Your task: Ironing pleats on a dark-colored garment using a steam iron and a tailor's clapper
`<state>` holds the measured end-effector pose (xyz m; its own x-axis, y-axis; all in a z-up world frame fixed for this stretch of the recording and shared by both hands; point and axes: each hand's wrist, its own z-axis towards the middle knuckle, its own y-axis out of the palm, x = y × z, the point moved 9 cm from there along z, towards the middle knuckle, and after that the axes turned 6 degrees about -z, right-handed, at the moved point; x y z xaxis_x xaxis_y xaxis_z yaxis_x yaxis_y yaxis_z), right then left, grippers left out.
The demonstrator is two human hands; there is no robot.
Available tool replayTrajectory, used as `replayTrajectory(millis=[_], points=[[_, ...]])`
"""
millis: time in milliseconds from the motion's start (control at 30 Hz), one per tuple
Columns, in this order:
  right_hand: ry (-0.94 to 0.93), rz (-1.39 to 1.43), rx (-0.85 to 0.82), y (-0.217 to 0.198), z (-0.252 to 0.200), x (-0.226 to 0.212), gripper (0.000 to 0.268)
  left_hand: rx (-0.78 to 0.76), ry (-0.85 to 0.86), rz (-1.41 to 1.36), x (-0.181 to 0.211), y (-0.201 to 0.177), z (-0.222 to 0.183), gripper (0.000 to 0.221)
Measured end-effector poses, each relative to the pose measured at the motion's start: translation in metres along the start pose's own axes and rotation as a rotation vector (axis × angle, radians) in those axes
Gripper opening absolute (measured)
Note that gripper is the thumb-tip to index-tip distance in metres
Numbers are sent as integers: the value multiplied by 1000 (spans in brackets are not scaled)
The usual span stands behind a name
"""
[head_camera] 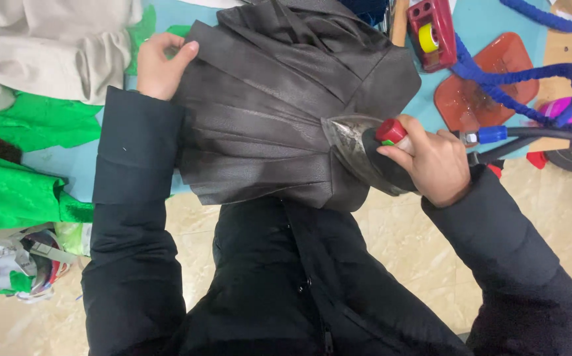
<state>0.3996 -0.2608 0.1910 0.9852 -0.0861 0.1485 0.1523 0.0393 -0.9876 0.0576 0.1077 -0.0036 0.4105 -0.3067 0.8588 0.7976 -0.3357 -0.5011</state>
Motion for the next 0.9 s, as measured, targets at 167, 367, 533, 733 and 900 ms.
replayTrajectory(millis=[167, 367, 533, 733, 900], points=[[-72, -67, 71, -9, 31, -27, 61, -77, -54, -153, 13, -4, -5, 32], [-211, -84, 131, -15, 83, -69, 53, -54, -120, -121, -10, -2, -5, 28], [-285, -90, 200, -25, 82, -77, 50, -204, -401, 50, -8, -7, -29, 65], [-284, -161, 163, -24, 53, -55, 59, -432, -514, -225, 27, -5, -65, 46], [-298, -161, 191, -24, 65, -72, 60, -263, -551, -235, 9, -15, -61, 71]])
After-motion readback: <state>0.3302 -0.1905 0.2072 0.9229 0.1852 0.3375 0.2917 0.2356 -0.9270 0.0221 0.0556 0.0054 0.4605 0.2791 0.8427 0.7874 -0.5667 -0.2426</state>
